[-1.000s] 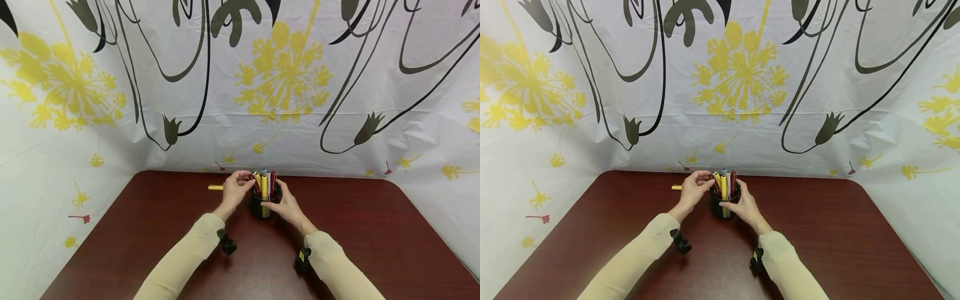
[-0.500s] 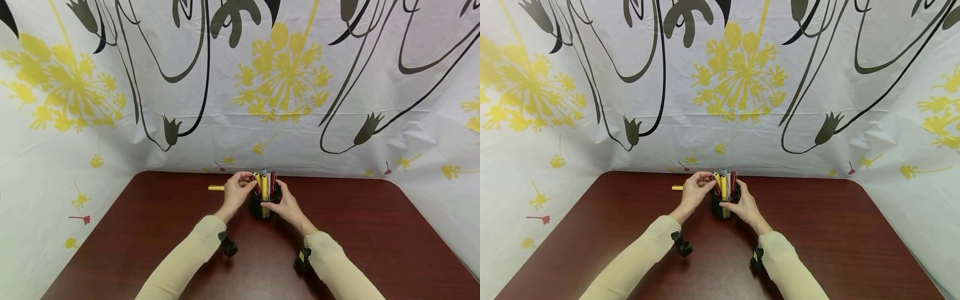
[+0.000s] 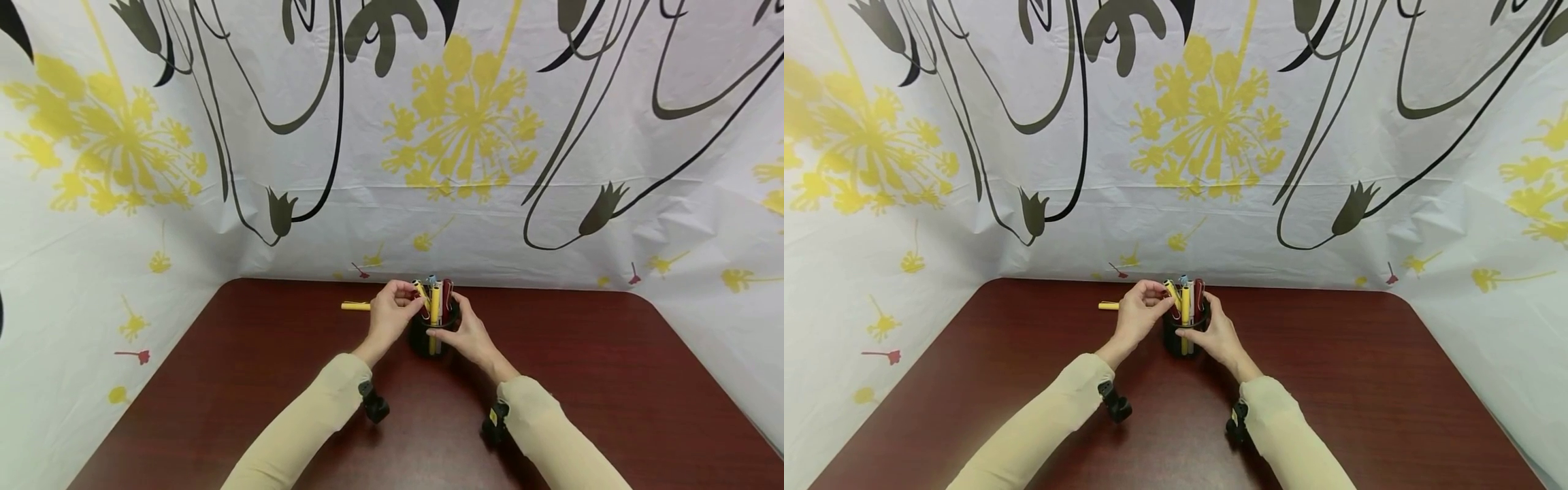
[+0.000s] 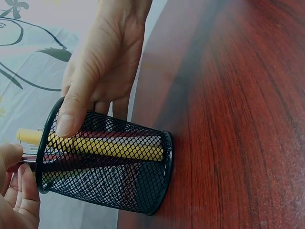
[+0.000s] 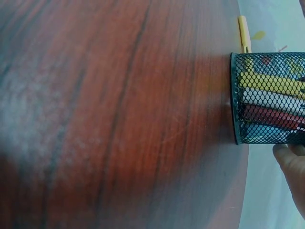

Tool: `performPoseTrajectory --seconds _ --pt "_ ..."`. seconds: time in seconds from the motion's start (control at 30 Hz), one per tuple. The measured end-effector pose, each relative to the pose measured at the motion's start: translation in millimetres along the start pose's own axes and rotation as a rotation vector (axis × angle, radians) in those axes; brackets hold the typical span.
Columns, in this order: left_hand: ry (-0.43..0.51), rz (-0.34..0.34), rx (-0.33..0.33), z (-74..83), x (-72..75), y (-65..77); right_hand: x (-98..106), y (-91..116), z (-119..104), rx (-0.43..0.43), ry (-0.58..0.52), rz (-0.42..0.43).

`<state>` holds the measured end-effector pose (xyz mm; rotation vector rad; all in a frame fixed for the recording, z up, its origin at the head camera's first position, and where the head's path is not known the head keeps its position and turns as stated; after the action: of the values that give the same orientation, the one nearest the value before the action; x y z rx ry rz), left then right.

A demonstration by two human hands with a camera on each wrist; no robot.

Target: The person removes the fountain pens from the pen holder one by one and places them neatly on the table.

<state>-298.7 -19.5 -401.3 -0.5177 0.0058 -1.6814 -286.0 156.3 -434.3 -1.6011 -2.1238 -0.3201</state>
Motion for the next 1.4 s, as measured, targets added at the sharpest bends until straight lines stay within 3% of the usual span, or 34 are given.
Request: performPoseTrajectory --seconds 0.4,0.87,1.03,1.4 --pt "-0.03 -0.017 -0.068 0.6 -3.0 1.0 1.0 1.1 -0.1 -0.013 0.013 -0.016" --pt "-0.044 -0.083 -0.073 1.5 4.5 5.7 0.9 1.2 0.0 -0.009 0.005 -0.019" --pt "-0.077 -0.063 -0.072 3.1 11.0 6.7 -0.3 1.9 0.0 -0.011 0.012 -0.017" --pt "-0.071 0.054 -0.146 13.6 40.2 5.2 0.1 0.6 1.3 -0.021 0.033 -0.016"
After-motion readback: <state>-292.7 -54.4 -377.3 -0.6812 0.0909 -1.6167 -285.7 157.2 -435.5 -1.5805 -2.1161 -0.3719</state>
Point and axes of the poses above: each hand's wrist, its own y-axis away from the middle knuckle, its own x-axis out of the back of the hand, z = x × y, the point moved 1 cm from there along -y, towards the middle knuckle, and after that the axes turned 10 degrees about -z, right-handed, at the moved point
